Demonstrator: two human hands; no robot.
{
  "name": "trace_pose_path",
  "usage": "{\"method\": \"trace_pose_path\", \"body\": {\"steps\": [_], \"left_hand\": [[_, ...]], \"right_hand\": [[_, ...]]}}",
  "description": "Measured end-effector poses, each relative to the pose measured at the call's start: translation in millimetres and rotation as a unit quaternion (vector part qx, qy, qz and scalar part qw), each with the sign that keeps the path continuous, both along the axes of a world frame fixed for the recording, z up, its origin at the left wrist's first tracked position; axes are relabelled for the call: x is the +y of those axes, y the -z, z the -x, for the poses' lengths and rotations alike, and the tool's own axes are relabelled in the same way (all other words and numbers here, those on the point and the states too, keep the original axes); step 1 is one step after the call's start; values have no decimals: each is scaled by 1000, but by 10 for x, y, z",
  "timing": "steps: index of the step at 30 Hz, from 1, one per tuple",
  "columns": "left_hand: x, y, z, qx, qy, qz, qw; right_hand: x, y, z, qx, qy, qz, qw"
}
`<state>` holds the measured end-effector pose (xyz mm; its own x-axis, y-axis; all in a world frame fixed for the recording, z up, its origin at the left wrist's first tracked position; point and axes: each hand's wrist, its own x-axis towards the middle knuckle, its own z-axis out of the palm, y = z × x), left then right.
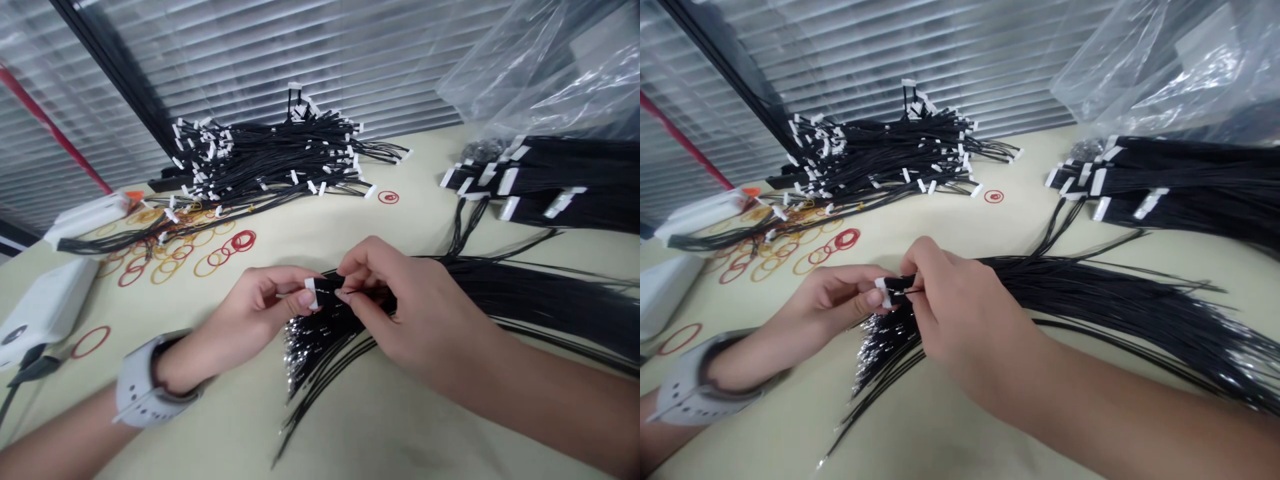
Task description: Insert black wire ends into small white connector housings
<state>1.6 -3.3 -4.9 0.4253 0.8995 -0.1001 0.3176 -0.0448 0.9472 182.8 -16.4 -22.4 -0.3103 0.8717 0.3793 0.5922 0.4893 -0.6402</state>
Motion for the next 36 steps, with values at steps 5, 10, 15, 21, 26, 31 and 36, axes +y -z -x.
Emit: {"method": "trace_pose_path", "body": {"steps": [5, 10, 15, 21, 26, 31, 36], "left_hand": [[1, 3, 6, 5, 1, 0, 1000], [1, 1, 3, -4, 8, 2, 1000], [3, 10, 14, -5, 2, 2, 1000], [18, 24, 18, -17, 8, 12, 1000], [12, 25, 16, -8, 13, 21, 1000], [15, 33, 28, -1, 33, 20, 999], [12, 32, 23, 5, 31, 24, 999]], "right_hand": [[-3, -13, 3, 5, -5, 1, 1000], [-18, -18, -10, 20, -24, 8, 999], [-13, -15, -22, 48, -42, 20, 998], [-12, -27, -20, 44, -46, 32, 997], [-12, -29, -5, 35, -46, 38, 998], [-23, -28, 0, 34, -42, 35, 998], [-28, -33, -4, 25, -57, 40, 997]]}}
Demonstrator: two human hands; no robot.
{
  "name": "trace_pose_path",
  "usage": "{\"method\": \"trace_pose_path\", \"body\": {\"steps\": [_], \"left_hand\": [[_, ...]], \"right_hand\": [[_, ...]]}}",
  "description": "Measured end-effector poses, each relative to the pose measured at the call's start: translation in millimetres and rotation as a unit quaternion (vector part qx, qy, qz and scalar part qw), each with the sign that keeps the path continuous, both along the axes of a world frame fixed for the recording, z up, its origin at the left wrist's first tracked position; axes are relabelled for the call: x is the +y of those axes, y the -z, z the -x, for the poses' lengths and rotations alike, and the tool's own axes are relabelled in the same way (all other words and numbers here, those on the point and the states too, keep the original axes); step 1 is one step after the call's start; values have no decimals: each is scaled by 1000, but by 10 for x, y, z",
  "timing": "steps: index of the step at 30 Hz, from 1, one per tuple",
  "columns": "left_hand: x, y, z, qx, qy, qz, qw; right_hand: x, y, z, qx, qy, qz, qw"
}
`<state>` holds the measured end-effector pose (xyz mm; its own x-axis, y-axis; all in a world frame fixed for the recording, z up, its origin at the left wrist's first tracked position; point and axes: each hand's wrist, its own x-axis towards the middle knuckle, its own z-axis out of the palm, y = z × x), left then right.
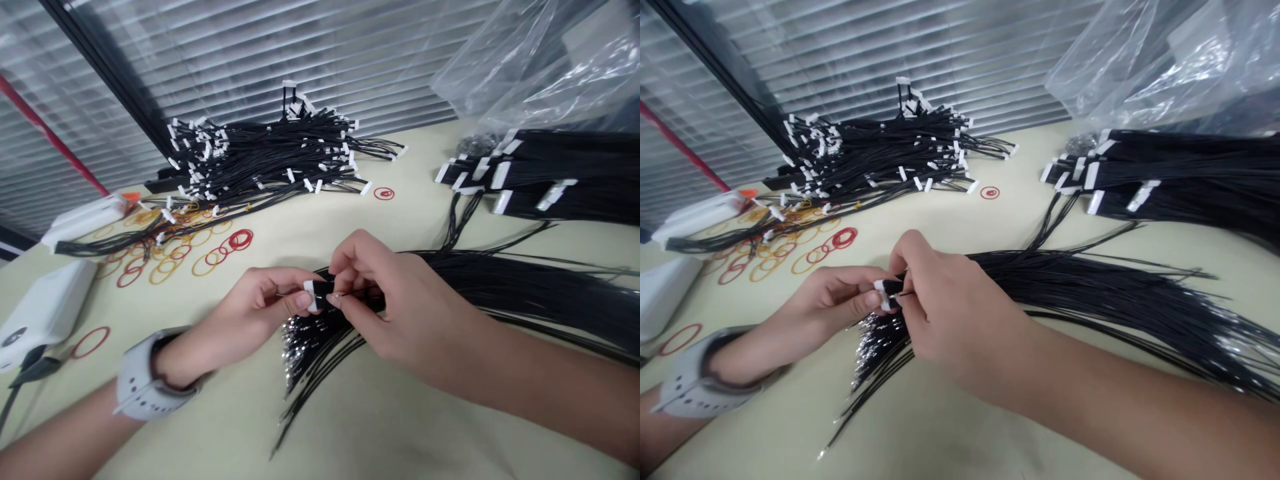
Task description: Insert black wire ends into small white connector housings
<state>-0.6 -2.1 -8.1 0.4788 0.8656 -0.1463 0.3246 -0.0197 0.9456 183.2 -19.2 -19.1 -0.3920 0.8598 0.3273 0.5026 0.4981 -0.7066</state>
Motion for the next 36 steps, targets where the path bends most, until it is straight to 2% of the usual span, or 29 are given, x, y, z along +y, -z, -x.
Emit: {"method": "trace_pose_path", "body": {"steps": [7, 15, 22, 27, 31, 34, 36], "left_hand": [[-4, -9, 8, 14, 14, -10, 1000], [-38, 42, -10, 30, 31, -81, 996], [-19, -33, 3, -10, -19, -61, 998], [90, -31, 74, -38, -42, -55, 997], [136, 39, 111, -59, -35, -31, 997], [144, 58, 117, -65, -28, -16, 997], [146, 53, 112, -65, -28, -7, 997]], "right_hand": [[14, 12, 30, -1, 12, -24, 1000], [-22, 94, 88, 27, -6, -73, 997], [26, 0, 46, 44, 8, -101, 994], [112, -44, -82, -6, 8, -193, 981], [166, -37, -141, -11, 3, -202, 979], [181, -63, -163, -83, -46, -195, 976], [188, -82, -186, -154, -89, -200, 963]]}}
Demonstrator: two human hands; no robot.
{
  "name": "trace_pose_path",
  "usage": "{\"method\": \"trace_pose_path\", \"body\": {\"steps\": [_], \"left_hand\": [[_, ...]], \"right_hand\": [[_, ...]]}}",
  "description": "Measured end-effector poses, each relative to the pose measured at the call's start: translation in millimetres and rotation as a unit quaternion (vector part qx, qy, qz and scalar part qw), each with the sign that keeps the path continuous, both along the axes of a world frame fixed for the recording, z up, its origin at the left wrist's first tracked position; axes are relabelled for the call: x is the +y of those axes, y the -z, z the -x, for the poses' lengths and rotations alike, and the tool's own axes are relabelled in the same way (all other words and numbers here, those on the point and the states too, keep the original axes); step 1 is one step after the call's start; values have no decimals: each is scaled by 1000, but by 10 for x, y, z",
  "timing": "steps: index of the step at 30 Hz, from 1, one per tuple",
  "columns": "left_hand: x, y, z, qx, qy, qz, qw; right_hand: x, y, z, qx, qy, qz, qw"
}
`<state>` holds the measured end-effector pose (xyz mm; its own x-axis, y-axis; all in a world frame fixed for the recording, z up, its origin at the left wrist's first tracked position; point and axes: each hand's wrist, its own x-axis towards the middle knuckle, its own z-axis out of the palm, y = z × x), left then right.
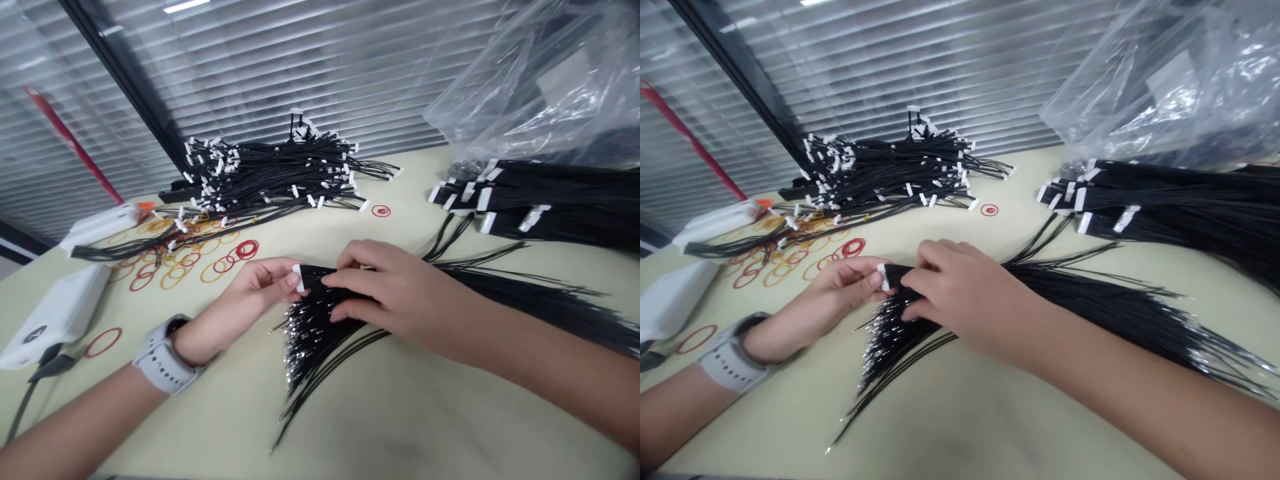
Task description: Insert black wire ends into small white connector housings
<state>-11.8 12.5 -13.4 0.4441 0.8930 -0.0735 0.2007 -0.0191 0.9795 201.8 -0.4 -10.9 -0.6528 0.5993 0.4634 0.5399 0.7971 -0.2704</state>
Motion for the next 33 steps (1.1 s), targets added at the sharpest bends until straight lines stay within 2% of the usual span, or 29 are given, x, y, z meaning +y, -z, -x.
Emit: {"method": "trace_pose_path", "body": {"steps": [4, 11, 18, 20, 22, 25, 27, 29, 33], "left_hand": [[0, -21, -14, 0, -18, 13, 1000], [-1, -14, 5, -4, -2, 18, 1000], [0, -23, 0, -10, -6, 25, 1000], [-2, -32, -5, -6, -4, 23, 1000], [-2, -37, -8, -1, -4, 20, 1000], [1, -32, -5, -1, -1, 15, 1000], [1, -23, -3, -8, 6, 20, 1000], [-4, -18, -7, -11, 6, 28, 1000], [-31, -27, -28, -9, -7, 39, 999]], "right_hand": [[21, -12, -51, -86, -20, -37, 995], [-3, -5, 2, -87, -14, -48, 995], [-44, -2, 0, -168, 24, -120, 978], [-43, -5, 3, -117, 18, -90, 989], [-51, -7, 22, -18, 3, -20, 1000], [-77, -1, 72, 119, 2, 106, 987], [-93, 12, 104, 149, 19, 155, 976], [-99, 26, 125, 146, 44, 163, 975], [-94, 32, 135, 124, 98, 135, 978]]}}
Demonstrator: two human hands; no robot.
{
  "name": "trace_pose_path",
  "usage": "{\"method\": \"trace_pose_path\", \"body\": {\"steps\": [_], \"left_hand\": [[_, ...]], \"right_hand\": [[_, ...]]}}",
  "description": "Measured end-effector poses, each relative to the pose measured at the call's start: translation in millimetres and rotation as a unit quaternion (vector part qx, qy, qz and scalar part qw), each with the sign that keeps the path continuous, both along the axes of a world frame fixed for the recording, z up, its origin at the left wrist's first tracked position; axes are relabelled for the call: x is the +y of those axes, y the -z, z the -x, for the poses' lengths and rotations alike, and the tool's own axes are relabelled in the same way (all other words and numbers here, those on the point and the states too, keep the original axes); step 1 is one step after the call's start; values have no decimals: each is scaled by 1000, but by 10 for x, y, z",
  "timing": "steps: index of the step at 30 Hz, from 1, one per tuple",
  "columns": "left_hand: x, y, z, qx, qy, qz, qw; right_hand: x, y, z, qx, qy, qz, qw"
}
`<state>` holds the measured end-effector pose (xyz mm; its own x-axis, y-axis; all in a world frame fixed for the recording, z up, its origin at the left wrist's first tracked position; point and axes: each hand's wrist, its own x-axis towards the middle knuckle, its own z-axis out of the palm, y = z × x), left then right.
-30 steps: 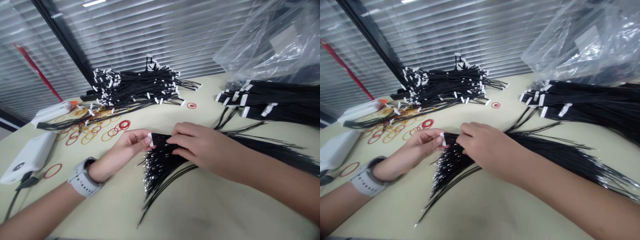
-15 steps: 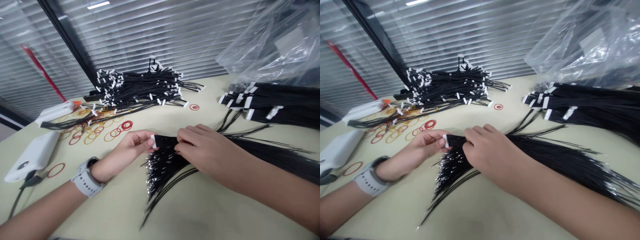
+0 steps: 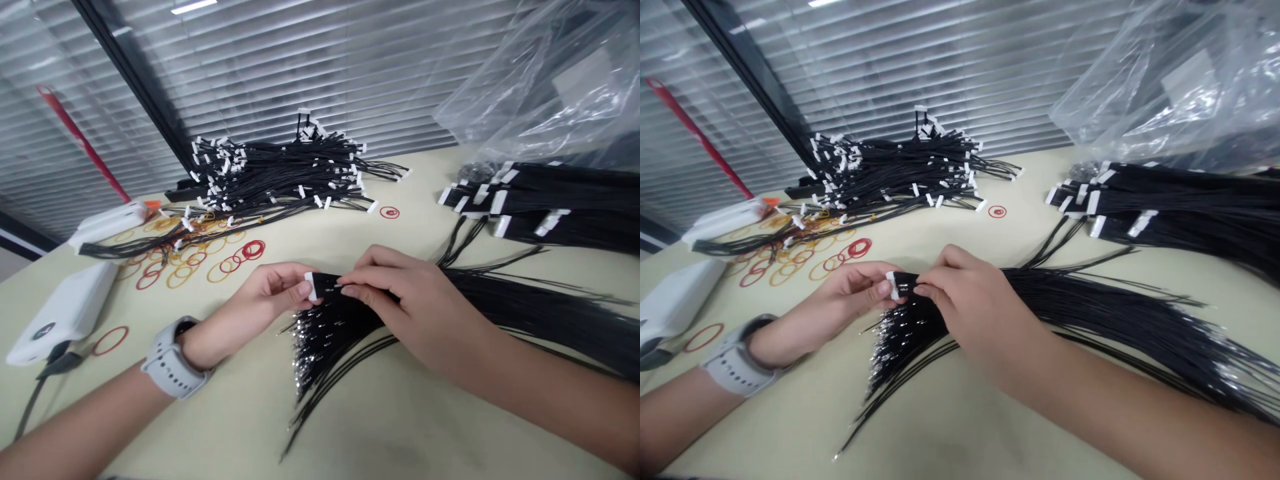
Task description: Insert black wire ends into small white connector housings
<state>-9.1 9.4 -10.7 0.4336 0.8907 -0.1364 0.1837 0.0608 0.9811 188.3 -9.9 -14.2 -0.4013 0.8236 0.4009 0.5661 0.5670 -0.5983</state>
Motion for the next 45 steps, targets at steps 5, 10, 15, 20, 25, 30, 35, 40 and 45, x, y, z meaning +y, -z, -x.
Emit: {"method": "trace_pose_path", "body": {"steps": [5, 10, 15, 20, 25, 30, 35, 40, 45], "left_hand": [[-28, -3, -14, -21, 0, 25, 999], [-36, 19, -6, -40, 12, 64, 997], [-28, 39, 12, -48, 20, 68, 996], [-21, 42, 11, -53, 16, 73, 996], [-40, 17, -17, -33, 25, 52, 998], [-65, -10, -22, -29, 32, 50, 998], [-69, -5, -23, -33, 39, 61, 997], [-71, -7, -39, -27, 36, 64, 997], [-64, -8, -48, -31, 34, 67, 997]], "right_hand": [[-6, -5, 14, -14, 24, -11, 1000], [-17, 16, 26, -27, 10, -68, 997], [-1, 9, 20, -2, 1, -42, 999], [9, 11, 16, 2, -3, -60, 998], [7, 25, 14, -30, -12, -100, 994], [-1, 19, 2, -31, 14, -90, 995], [-2, 18, 12, -12, 6, -101, 995], [-4, 14, 14, -20, -2, -94, 995], [-2, 22, 5, -43, -6, -106, 993]]}}
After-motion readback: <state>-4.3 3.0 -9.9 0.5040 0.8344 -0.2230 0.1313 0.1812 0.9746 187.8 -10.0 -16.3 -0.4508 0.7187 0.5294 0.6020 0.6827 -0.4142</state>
